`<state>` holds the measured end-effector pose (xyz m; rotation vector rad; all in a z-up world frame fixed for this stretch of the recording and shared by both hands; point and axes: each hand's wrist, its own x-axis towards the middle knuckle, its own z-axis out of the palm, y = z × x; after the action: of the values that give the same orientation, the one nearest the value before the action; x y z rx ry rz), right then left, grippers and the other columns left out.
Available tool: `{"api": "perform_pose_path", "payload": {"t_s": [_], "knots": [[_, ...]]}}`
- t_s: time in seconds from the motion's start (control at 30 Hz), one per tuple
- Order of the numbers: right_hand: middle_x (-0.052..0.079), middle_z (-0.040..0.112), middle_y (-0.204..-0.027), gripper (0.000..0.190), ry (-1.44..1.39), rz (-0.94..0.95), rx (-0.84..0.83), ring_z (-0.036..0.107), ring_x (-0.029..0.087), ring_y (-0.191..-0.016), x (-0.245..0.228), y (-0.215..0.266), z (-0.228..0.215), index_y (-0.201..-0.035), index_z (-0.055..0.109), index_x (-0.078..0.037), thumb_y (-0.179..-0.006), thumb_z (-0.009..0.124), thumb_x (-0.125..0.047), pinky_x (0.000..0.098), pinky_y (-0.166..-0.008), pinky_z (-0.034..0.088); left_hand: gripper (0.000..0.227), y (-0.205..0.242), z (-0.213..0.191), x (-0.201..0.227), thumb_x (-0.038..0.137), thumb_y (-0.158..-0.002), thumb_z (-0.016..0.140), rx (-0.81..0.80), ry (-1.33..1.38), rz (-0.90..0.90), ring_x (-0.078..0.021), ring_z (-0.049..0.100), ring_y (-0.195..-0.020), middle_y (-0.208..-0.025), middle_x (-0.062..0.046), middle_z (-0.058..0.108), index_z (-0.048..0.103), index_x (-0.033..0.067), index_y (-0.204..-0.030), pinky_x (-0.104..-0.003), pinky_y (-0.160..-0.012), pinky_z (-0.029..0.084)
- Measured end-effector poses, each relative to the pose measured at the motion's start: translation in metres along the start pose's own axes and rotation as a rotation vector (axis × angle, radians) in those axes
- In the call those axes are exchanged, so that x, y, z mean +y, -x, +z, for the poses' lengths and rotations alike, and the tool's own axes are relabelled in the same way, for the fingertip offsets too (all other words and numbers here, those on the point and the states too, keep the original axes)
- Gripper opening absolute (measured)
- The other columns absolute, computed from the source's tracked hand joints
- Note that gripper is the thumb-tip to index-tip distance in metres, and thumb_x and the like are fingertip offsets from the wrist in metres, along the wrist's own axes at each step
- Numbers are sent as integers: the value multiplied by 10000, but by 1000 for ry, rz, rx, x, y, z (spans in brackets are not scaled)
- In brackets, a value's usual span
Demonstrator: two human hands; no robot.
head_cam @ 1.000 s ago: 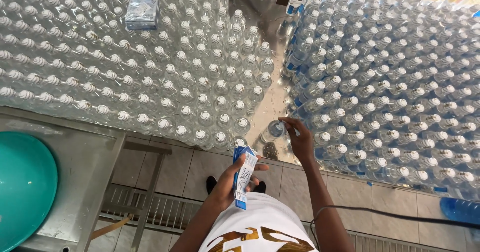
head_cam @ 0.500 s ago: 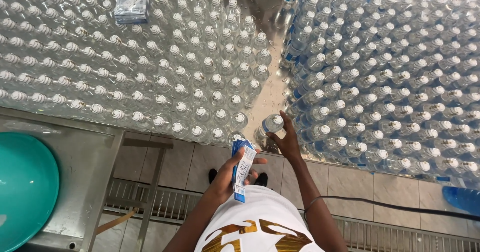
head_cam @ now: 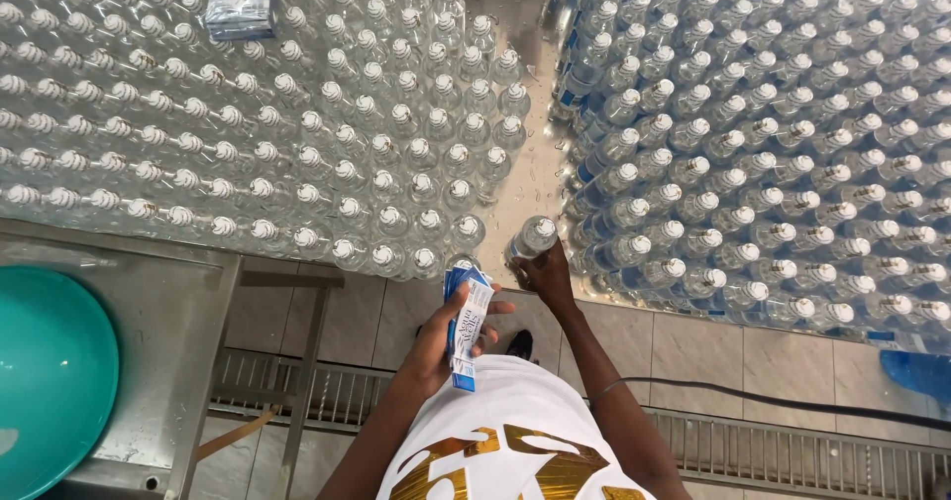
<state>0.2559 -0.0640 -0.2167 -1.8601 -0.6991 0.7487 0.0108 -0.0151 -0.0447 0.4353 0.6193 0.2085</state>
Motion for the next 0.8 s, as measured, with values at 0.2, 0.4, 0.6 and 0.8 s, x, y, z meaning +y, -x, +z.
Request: {"api": "perform_pose_path", "payload": {"t_s": [0.2,0.4,0.6,0.8], "knots": [[266,643,-1470,879,40,-11,-3,561,473,-1440,5,-3,1,-1537,482,-61,-832,964,-268,619,-1183,461,914,-2,0,0,671,-1028,580,3,-11,-28,-216,796,-895,-1433,-250,662,387,39,-1658,-240,-604,621],[270,571,-1553,1023,38,-126,29,491,436,-1514,-6,3,-9,-1587,421,-18,-789,1008,-276,554,-1272,395,883,0,4,2,650,-1040,569,15,-42,-27,-204,796,-909,-1425,-243,670,402,34,-1650,-241,-598,621],[198,448,-1681,974,133,-462,100,321,395,-1620,-53,23,-26,-1708,279,-38,-970,873,-266,515,-1336,270,896,-3,4,3,656,-1027,575,27,-44,-46,-205,790,-898,-1429,-257,672,410,30,-1646,-245,-604,608],[117,619,-1511,909,210,-531,222,632,345,-1391,-51,32,-36,-1688,420,-110,-923,902,-205,496,-1208,492,895,-6,13,2,637,-1025,583,0,-60,-79,-208,795,-881,-1437,-261,679,413,20,-1650,-240,-576,599]]}}
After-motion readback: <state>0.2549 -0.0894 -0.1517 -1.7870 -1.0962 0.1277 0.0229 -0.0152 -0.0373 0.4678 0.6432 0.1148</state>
